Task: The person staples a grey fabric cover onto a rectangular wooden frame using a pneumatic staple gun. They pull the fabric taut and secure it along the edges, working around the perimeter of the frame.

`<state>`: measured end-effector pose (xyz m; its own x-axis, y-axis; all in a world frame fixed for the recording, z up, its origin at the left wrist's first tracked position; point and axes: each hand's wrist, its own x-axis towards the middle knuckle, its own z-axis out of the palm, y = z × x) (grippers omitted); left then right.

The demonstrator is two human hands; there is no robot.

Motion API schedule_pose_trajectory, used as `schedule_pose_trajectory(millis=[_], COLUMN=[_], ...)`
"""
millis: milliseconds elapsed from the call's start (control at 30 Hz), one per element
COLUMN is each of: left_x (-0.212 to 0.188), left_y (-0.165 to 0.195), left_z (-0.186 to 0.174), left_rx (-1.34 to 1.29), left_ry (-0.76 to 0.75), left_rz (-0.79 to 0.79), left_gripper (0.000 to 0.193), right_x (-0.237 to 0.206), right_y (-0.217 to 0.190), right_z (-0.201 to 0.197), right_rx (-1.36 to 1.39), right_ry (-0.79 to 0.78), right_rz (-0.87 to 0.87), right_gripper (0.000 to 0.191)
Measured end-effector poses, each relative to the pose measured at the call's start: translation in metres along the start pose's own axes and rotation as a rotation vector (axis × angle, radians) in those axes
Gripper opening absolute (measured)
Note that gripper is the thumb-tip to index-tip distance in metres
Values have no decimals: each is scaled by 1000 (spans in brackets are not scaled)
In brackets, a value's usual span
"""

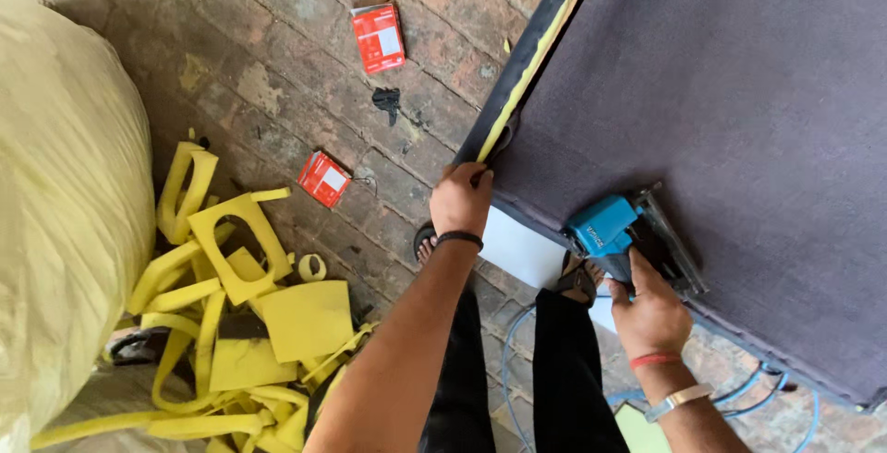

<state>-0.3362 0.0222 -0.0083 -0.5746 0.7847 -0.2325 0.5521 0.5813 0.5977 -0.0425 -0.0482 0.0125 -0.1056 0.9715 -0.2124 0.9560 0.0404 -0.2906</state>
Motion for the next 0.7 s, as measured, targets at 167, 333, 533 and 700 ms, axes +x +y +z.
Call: schedule_pose_trajectory(millis=[167, 333, 533, 700], left_x=[8, 13, 14, 0], left_y=[0, -5, -22, -38], left_z=[10, 12, 8, 8], left_rx=[-45, 170, -227, -516], left_ry=[28, -102, -76, -271], left_rz=[-109, -33, 139, -234], left_gripper=[22, 19, 11, 16], right_x=[2, 5, 3, 2], right_y=[8, 11, 13, 6], right_z=[-7, -11, -18, -19], right_rx=[-10, 43, 73, 84], right_ry=[-68, -128, -160, -197], right_rz=[-38, -78, -70, 67], right_gripper=[63, 63, 64, 61])
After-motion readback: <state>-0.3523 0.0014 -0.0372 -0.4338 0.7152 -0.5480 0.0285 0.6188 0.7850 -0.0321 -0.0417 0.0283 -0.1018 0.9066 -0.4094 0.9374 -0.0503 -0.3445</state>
